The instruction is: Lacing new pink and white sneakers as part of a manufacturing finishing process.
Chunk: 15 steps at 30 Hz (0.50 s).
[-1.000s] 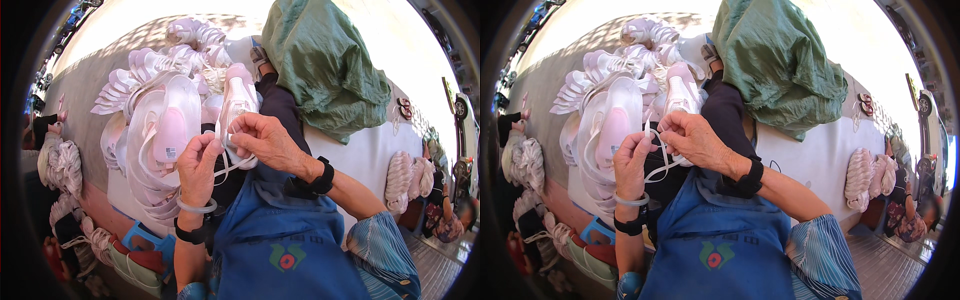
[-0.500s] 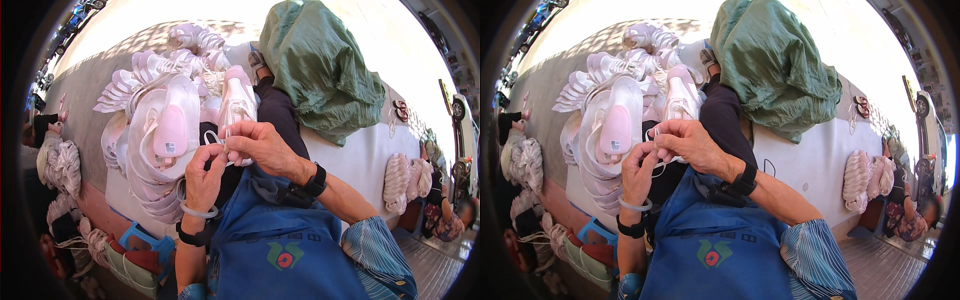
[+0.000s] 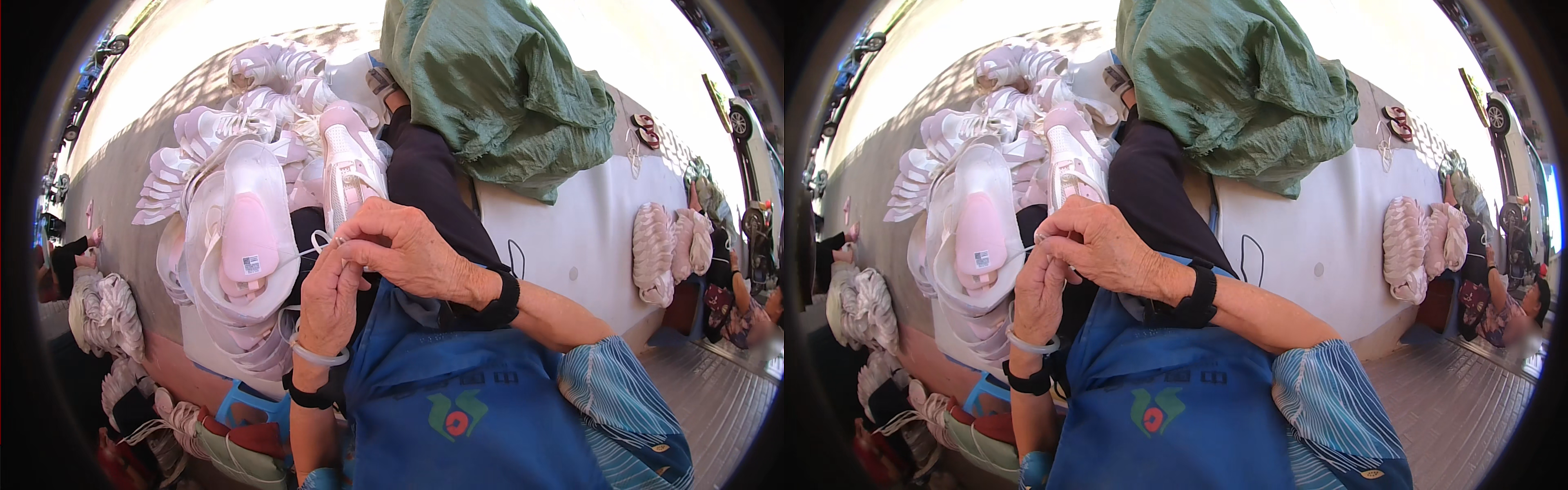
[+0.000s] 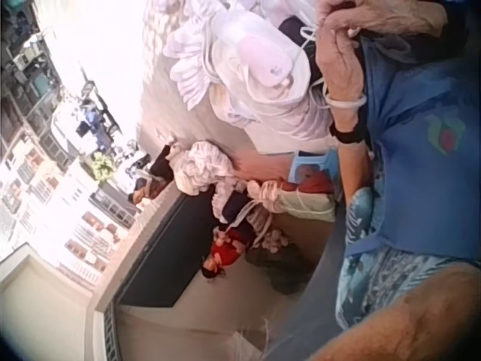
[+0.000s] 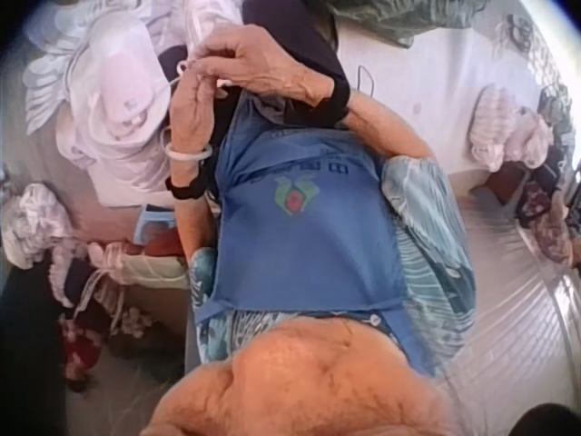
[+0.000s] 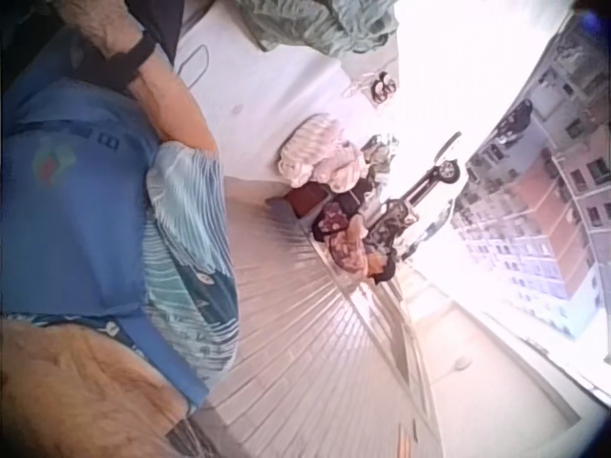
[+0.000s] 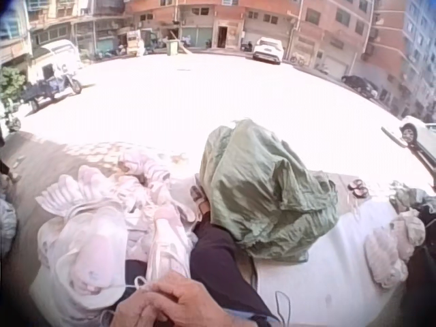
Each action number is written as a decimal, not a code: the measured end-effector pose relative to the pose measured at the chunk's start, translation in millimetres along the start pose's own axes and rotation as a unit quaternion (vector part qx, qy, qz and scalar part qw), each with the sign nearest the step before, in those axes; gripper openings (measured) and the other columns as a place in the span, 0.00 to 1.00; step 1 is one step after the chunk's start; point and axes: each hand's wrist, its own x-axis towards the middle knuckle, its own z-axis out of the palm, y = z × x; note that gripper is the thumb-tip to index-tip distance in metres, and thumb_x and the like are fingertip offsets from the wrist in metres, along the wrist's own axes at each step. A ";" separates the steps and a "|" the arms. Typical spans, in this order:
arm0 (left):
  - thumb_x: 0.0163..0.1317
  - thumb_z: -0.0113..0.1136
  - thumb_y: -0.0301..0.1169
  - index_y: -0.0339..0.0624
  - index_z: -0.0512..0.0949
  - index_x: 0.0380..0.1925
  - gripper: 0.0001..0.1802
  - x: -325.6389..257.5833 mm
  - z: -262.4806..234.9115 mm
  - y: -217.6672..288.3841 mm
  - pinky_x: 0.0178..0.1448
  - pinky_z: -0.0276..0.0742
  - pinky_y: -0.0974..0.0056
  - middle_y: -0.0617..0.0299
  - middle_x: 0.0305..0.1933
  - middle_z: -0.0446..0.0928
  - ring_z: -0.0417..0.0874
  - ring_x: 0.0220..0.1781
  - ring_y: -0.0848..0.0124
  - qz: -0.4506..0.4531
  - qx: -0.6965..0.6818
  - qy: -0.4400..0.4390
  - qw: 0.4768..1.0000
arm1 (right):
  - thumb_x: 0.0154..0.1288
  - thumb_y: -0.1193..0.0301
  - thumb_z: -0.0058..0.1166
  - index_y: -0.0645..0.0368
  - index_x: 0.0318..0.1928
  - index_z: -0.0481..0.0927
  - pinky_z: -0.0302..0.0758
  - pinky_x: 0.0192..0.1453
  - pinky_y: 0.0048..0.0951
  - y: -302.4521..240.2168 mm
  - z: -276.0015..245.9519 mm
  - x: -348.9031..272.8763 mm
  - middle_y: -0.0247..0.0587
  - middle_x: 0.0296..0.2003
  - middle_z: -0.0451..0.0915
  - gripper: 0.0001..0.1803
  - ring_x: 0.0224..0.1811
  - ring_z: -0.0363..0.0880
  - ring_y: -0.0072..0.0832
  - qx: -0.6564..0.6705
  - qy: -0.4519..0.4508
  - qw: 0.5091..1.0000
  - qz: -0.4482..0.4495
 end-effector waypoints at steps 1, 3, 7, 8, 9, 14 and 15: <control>0.74 0.46 0.34 0.31 0.74 0.43 0.15 0.2 2.4 4.5 0.40 0.74 0.69 0.54 0.39 0.77 0.78 0.31 0.73 -0.019 -0.018 0.023 0.999 | 0.65 0.73 0.55 0.61 0.44 0.81 0.72 0.36 0.22 -0.9 -6.6 -0.4 0.34 0.32 0.79 0.09 0.32 0.75 0.19 0.073 -0.003 0.992 0.103; 0.75 0.44 0.37 0.34 0.74 0.40 0.16 2.4 -7.7 16.8 0.38 0.71 0.70 0.58 0.34 0.74 0.75 0.29 0.74 -0.017 -0.069 0.042 0.997 | 0.69 0.71 0.50 0.62 0.50 0.77 0.70 0.29 0.16 -4.6 -25.7 0.7 0.29 0.29 0.76 0.12 0.26 0.72 0.12 0.120 -0.009 0.970 0.211; 0.77 0.38 0.38 0.37 0.70 0.38 0.16 16.7 -60.9 64.5 0.39 0.73 0.65 0.59 0.33 0.69 0.72 0.27 0.72 0.089 -0.311 0.074 0.943 | 0.67 0.71 0.51 0.64 0.42 0.77 0.73 0.32 0.24 36.6 -48.8 -16.4 0.39 0.30 0.77 0.09 0.28 0.75 0.23 -0.095 0.024 0.983 0.156; 0.77 0.38 0.37 0.37 0.69 0.40 0.15 17.3 -83.7 77.2 0.41 0.73 0.63 0.60 0.34 0.66 0.72 0.29 0.71 0.111 -0.374 0.058 0.919 | 0.65 0.71 0.53 0.65 0.42 0.75 0.74 0.35 0.29 47.2 -46.6 -22.6 0.44 0.32 0.75 0.09 0.30 0.76 0.31 -0.182 -0.007 0.978 0.103; 0.76 0.37 0.35 0.36 0.66 0.40 0.13 16.4 -107.9 91.2 0.41 0.73 0.63 0.60 0.35 0.64 0.71 0.31 0.71 0.103 -0.436 0.027 0.893 | 0.63 0.71 0.55 0.66 0.41 0.73 0.76 0.38 0.34 53.2 -46.0 -26.3 0.49 0.34 0.74 0.11 0.33 0.77 0.39 -0.269 -0.038 0.961 0.050; 0.73 0.35 0.27 0.40 0.60 0.33 0.07 -20.5 -166.5 152.8 0.35 0.74 0.65 0.63 0.34 0.58 0.65 0.31 0.73 0.145 -0.681 0.026 0.717 | 0.59 0.71 0.59 0.67 0.43 0.66 0.76 0.41 0.42 44.2 -19.9 -28.4 0.53 0.38 0.68 0.18 0.38 0.77 0.49 -0.290 -0.112 0.945 0.106; 0.73 0.35 0.27 0.42 0.60 0.34 0.06 -32.1 -176.7 161.5 0.31 0.72 0.67 0.64 0.33 0.58 0.63 0.29 0.74 0.158 -0.694 0.063 0.700 | 0.58 0.71 0.59 0.66 0.44 0.66 0.77 0.40 0.41 39.3 -17.2 -26.8 0.52 0.39 0.68 0.18 0.37 0.77 0.49 -0.304 -0.104 0.942 0.099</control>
